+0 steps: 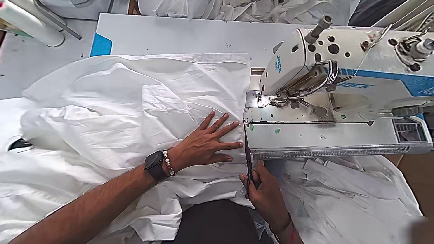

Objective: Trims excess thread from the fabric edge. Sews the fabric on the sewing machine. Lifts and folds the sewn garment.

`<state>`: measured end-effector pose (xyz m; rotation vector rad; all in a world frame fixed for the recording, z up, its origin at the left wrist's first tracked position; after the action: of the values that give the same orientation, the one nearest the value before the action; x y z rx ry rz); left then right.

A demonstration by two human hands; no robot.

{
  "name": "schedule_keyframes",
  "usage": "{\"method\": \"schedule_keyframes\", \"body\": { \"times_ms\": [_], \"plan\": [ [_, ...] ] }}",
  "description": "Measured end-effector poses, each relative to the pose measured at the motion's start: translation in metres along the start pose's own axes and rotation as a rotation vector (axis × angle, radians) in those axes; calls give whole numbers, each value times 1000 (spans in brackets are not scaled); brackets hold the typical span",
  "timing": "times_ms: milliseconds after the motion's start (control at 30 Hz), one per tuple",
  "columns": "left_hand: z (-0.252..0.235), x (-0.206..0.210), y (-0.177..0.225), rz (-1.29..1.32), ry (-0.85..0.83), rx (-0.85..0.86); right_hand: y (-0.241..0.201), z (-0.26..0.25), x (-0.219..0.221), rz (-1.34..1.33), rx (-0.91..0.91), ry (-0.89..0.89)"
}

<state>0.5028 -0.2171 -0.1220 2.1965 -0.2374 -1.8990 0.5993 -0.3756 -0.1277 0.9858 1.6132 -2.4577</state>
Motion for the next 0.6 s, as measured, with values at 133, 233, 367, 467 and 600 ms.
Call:
{"method": "schedule_keyframes", "body": {
  "times_ms": [133, 233, 367, 467, 600],
  "plan": [
    [0, 1, 1, 4, -3, 7, 1, -4, -1, -57, -2, -1],
    [0, -1, 1, 9, 0, 7, -1, -5, 3, -29, 43, -63],
    [1, 1, 0, 3, -1, -3, 9, 7, 5, -423, 75, 115],
    [0, 1, -1, -9, -4, -2, 24, 28, -23, -605, -6, 533],
    [-3, 5, 14, 16, -35, -2, 44, 5, -127, -105, 75, 651]
  ]
}}
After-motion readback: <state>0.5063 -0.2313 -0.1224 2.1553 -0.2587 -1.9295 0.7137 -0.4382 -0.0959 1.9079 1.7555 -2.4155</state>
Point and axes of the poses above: each hand's wrist, its own z-axis away from the middle knuckle, its own x-axis out of the palm, y = z × x, the point moved 10 cm from there along -z, towards the middle knuckle
